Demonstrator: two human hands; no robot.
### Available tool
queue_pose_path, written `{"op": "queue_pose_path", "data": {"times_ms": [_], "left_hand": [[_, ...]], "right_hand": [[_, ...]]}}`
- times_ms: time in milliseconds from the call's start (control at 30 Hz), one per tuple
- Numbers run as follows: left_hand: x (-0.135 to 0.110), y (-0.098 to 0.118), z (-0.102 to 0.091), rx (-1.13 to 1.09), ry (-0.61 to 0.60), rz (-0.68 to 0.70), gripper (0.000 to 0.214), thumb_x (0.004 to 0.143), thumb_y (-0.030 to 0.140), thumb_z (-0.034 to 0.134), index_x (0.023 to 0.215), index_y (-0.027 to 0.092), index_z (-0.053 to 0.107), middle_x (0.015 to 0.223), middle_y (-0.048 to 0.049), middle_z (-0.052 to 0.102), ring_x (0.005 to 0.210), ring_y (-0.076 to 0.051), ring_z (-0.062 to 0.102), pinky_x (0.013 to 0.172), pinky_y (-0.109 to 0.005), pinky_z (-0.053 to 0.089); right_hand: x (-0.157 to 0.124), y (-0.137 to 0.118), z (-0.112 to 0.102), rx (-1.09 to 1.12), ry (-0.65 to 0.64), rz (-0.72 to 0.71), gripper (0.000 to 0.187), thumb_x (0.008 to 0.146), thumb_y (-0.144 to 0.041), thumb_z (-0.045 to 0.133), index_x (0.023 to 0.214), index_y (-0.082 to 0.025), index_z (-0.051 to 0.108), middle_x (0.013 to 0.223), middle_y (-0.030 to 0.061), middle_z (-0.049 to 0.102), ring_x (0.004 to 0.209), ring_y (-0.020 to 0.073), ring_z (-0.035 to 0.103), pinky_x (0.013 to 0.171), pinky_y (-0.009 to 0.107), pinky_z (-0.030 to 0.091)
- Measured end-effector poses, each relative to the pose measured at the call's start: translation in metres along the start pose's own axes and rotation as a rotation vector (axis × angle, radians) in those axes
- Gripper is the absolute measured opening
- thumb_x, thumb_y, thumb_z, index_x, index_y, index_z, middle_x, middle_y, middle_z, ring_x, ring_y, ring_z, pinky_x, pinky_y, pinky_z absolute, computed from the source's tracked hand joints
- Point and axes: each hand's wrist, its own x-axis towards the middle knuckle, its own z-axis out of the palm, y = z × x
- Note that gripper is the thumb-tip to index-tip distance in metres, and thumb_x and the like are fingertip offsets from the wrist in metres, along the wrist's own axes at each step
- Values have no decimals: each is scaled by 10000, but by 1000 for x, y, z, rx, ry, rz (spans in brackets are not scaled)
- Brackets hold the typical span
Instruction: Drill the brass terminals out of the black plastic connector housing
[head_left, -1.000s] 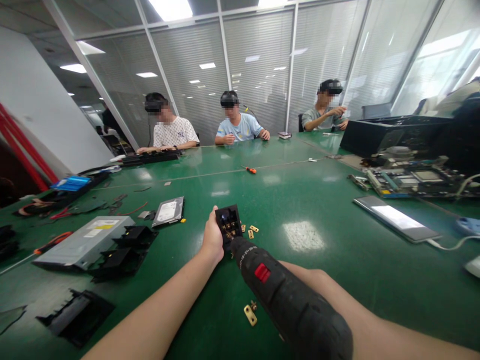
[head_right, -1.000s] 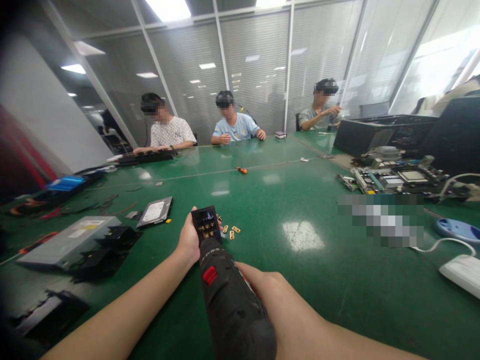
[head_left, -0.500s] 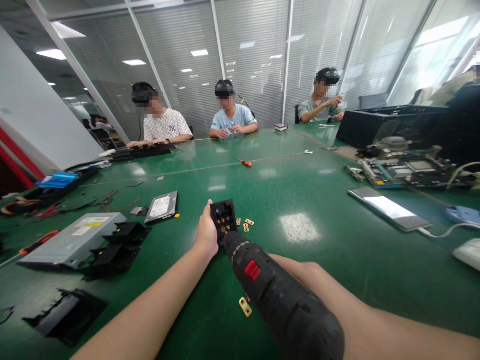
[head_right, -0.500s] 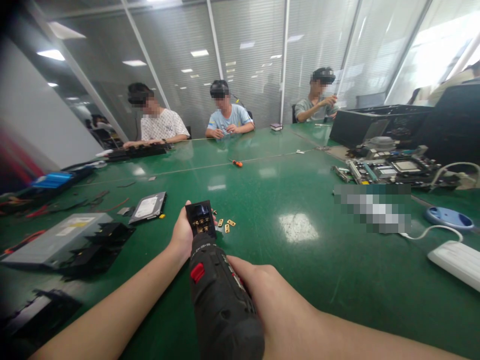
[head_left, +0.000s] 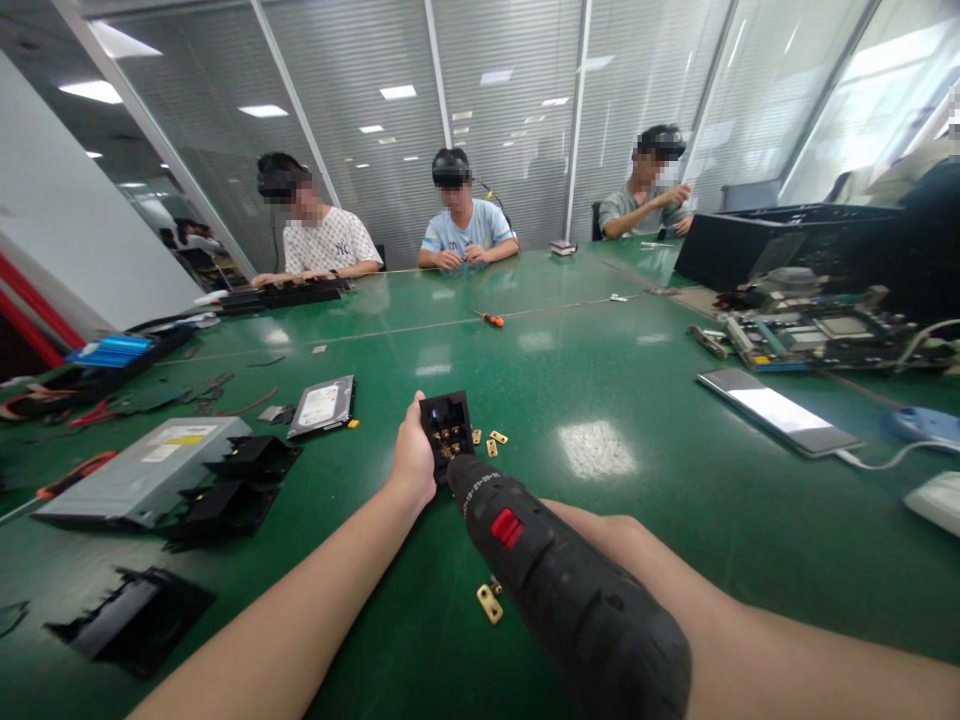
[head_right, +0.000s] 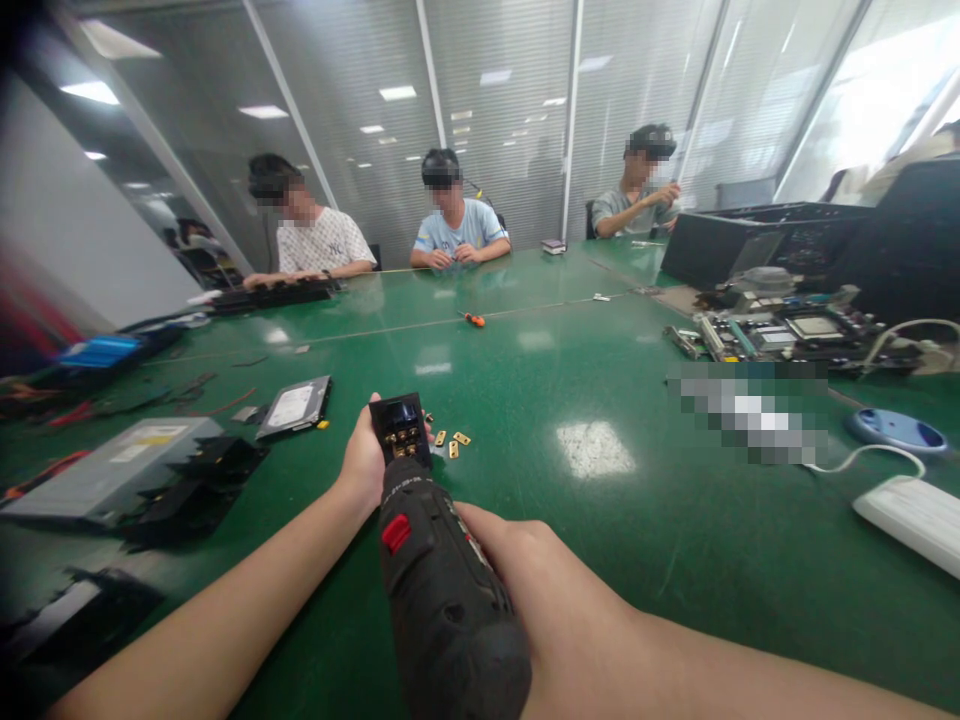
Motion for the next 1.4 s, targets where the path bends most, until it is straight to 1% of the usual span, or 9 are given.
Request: {"op": "queue_pose_path", "data": {"times_ms": [267, 433, 500, 567, 700, 967, 1067, 1200, 1400], "left_hand": [[-5, 1, 8, 31, 33, -34, 554, 967, 598, 414, 1009, 126, 701, 690, -84, 718, 573, -234, 690, 601, -362, 573], [-5, 3, 9, 58, 55, -5, 535, 979, 566, 403, 1013, 126, 706, 691, -94, 729, 584, -249, 702, 554, -351, 568], [-6, 5, 8, 70, 56, -12, 535, 989, 550, 392, 994, 113, 701, 697, -108, 735, 600, -244, 713, 549, -330, 566], [-6, 6, 8, 78, 40, -22, 527, 993, 540, 394, 960, 107, 693, 678, -110, 725, 587, -246, 711, 551, -337, 571], [-8, 9, 9, 70, 56, -15, 481, 990, 516, 426, 956, 111, 684, 675, -99, 718, 571, -247, 705, 541, -347, 571], [-9, 9, 10, 50, 26, -50, 514, 973, 553, 454, 1033, 101, 692, 682, -107, 718, 553, -258, 699, 503, -351, 552], [-8, 10, 9, 61, 15, -50, 533, 968, 560, 453, 1063, 93, 691, 687, -106, 722, 546, -251, 697, 497, -342, 549], [-6, 9, 9, 80, 28, -15, 518, 980, 540, 429, 1023, 92, 684, 667, -103, 714, 537, -238, 691, 503, -326, 546], [-6, 6, 8, 69, 44, -10, 492, 958, 553, 472, 965, 113, 690, 680, -91, 720, 553, -229, 698, 529, -324, 555]], "right_hand": [[1, -5, -3, 91, -36, 21, 311, 1016, -356, 658, 1266, -171, 637, 1220, 91, 683, 1003, 227, 702, 847, 419, 615], [10, -17, -4, 149, -65, 15, 530, 777, -362, 776, 1253, -173, 636, 1063, 53, 737, 967, 257, 704, 825, 339, 600], [12, -18, -4, 165, -67, 61, 639, 727, -372, 778, 1300, -142, 610, 1075, 78, 744, 985, 282, 713, 902, 376, 587], [12, -17, -3, 146, -59, 120, 706, 685, -368, 797, 1320, -127, 604, 1068, 95, 752, 974, 296, 721, 885, 383, 592], [8, -14, -3, 198, -38, 117, 764, 675, -335, 807, 1371, -114, 583, 1209, 145, 743, 1067, 312, 716, 896, 367, 592], [20, 4, 2, 31, -105, 46, 735, 613, -284, 872, 1285, -151, 604, 1152, 118, 778, 965, 308, 771, 851, 365, 610], [20, 7, 3, 13, -124, 37, 773, 653, -255, 849, 1359, -157, 551, 1157, 124, 779, 1004, 327, 776, 827, 358, 616], [15, 2, -1, -7, -141, 12, 841, 711, -210, 807, 1474, -174, 454, 1167, 107, 781, 987, 288, 783, 823, 327, 621], [10, 3, -4, -115, -90, 19, 1018, 659, -250, 830, 1560, -134, 371, 1252, 166, 743, 1096, 350, 751, 897, 394, 623]]}}
